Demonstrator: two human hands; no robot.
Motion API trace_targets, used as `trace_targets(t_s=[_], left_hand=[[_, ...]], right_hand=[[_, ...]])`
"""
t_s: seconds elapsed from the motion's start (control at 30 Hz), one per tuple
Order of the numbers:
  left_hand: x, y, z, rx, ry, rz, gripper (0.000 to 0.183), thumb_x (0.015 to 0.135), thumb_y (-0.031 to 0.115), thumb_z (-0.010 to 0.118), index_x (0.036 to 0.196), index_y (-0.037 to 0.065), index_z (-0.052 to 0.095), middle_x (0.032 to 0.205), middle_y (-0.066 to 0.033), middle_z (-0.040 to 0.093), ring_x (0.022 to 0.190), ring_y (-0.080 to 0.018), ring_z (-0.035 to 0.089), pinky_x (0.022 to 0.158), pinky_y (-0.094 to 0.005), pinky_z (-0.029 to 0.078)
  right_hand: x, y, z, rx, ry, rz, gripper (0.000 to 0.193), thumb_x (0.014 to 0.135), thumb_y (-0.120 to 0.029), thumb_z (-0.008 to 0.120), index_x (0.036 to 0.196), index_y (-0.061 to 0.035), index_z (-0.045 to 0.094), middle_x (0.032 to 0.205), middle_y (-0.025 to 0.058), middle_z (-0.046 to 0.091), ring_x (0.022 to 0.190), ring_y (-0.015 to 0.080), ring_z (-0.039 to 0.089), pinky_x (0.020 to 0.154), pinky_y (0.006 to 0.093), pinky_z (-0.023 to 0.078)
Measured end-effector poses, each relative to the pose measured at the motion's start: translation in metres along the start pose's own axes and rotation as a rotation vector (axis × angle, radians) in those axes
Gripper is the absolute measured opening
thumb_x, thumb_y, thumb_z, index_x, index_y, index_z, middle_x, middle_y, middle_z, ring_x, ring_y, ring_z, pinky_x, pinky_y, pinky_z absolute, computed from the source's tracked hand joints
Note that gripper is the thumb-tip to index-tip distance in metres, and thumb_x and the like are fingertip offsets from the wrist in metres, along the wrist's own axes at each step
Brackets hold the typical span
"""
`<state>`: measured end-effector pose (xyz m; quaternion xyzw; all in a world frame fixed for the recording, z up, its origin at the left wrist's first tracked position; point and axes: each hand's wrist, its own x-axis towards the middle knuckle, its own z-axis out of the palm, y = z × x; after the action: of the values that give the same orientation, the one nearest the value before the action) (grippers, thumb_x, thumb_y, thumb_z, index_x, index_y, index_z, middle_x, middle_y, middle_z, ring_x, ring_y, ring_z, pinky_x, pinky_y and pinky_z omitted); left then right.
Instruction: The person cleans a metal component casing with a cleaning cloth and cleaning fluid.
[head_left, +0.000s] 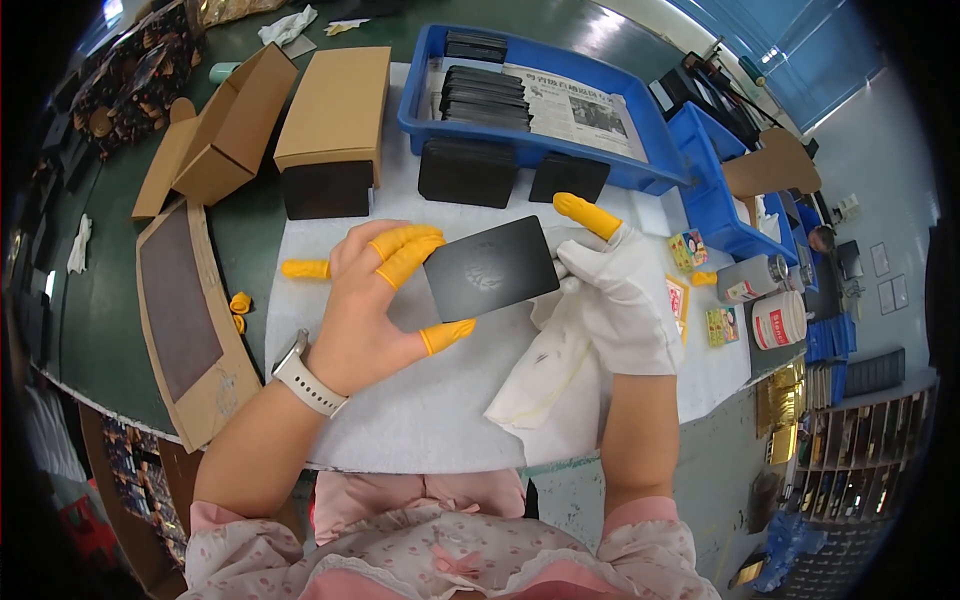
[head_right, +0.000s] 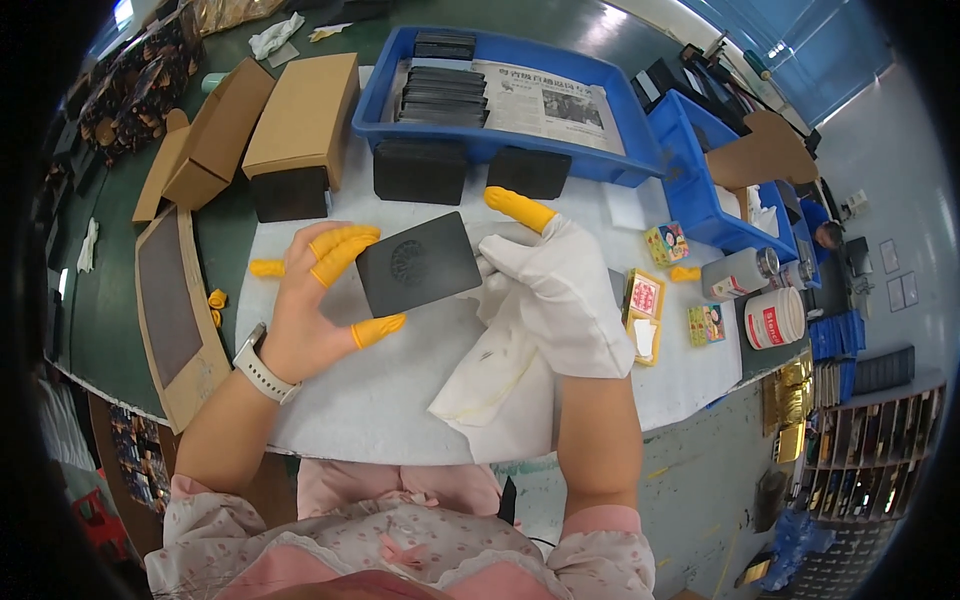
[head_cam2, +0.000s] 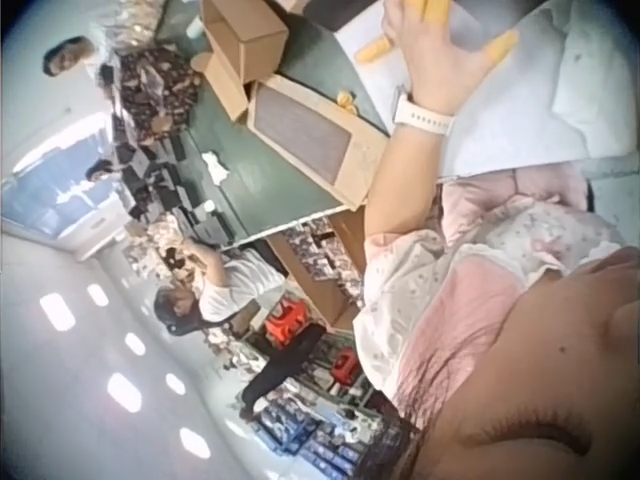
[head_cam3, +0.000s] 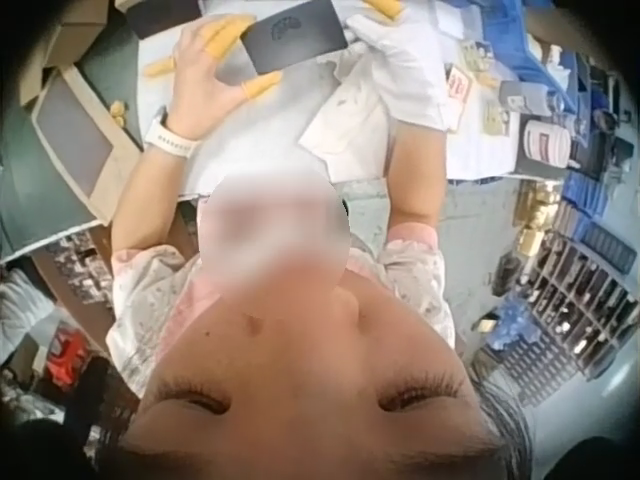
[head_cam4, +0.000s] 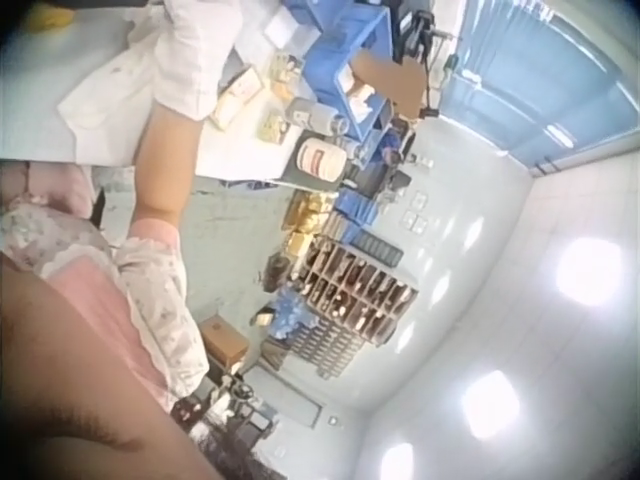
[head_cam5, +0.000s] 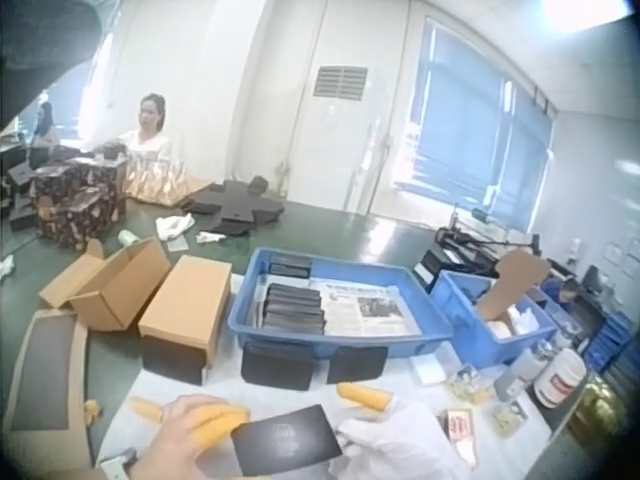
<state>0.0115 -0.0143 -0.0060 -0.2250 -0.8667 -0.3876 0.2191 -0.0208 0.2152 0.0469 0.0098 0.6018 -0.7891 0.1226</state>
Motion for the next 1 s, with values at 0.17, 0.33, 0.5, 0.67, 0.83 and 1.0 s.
trace_targets(t_s=[0.17, 0.33, 0.5, 0.67, 0.83, 1.0], left_hand=[[0.000, 0.006, -0.001, 0.047, -0.036, 0.012, 0.060, 0.059, 0.027, 0.080, 0.110, 0.005, 0.059, 0.113, -0.0094, 0.055, 0.112, -0.0282, 0.045, 0.094, -0.0401, 0.032], [-0.002, 0.021, 0.001, 0.317, -0.097, -0.010, 0.062, 0.063, 0.031, 0.076, 0.113, 0.000, 0.056, 0.113, -0.0133, 0.054, 0.110, -0.0290, 0.046, 0.094, -0.0414, 0.033], [-0.008, 0.030, 0.000, 0.202, -0.151, -0.110, 0.069, 0.065, 0.028, 0.077, 0.122, 0.002, 0.048, 0.103, -0.0151, 0.056, 0.092, -0.0319, 0.054, 0.081, -0.0374, 0.043], [-0.014, 0.029, 0.002, 0.089, -0.136, -0.159, 0.072, 0.063, 0.025, 0.078, 0.124, 0.001, 0.047, 0.092, -0.0151, 0.057, 0.074, -0.0308, 0.058, 0.065, -0.0346, 0.048], [-0.015, 0.028, 0.001, 0.060, -0.123, -0.155, 0.069, 0.060, 0.018, 0.075, 0.123, 0.001, 0.049, 0.086, -0.0143, 0.057, 0.070, -0.0306, 0.058, 0.063, -0.0348, 0.048], [-0.015, 0.030, 0.002, 0.098, -0.127, -0.165, 0.066, 0.060, 0.017, 0.074, 0.120, 0.001, 0.053, 0.085, -0.0141, 0.058, 0.069, -0.0300, 0.058, 0.063, -0.0345, 0.048]], right_hand=[[-0.007, -0.003, 0.013, -0.171, 0.102, 0.029, 0.046, 0.078, -0.001, 0.064, 0.123, 0.0031, 0.052, 0.089, 0.0082, 0.064, 0.065, 0.0084, 0.058, 0.060, 0.0190, 0.047], [-0.010, 0.006, 0.028, -0.202, 0.107, 0.178, 0.041, 0.078, -0.002, 0.064, 0.118, 0.0021, 0.056, 0.081, 0.0004, 0.058, 0.066, 0.0053, 0.051, 0.061, 0.0167, 0.040], [-0.020, 0.018, 0.047, -0.126, 0.050, 0.128, 0.043, 0.079, 0.001, 0.062, 0.121, 0.0039, 0.051, 0.093, 0.0068, 0.062, 0.077, 0.0104, 0.058, 0.070, 0.0204, 0.046], [-0.016, 0.026, 0.043, 0.204, -0.085, 0.152, 0.051, 0.080, 0.005, 0.058, 0.128, 0.0041, 0.043, 0.112, 0.0153, 0.060, 0.092, 0.0155, 0.060, 0.078, 0.0223, 0.047], [-0.016, 0.023, 0.042, 0.263, -0.120, 0.106, 0.050, 0.081, 0.008, 0.052, 0.128, 0.0092, 0.035, 0.113, 0.0203, 0.059, 0.100, 0.0237, 0.061, 0.082, 0.0265, 0.049], [-0.012, 0.019, 0.035, 0.028, -0.050, 0.139, 0.048, 0.079, 0.003, 0.057, 0.126, 0.0070, 0.045, 0.098, 0.0137, 0.063, 0.075, 0.0125, 0.060, 0.067, 0.0212, 0.047]])
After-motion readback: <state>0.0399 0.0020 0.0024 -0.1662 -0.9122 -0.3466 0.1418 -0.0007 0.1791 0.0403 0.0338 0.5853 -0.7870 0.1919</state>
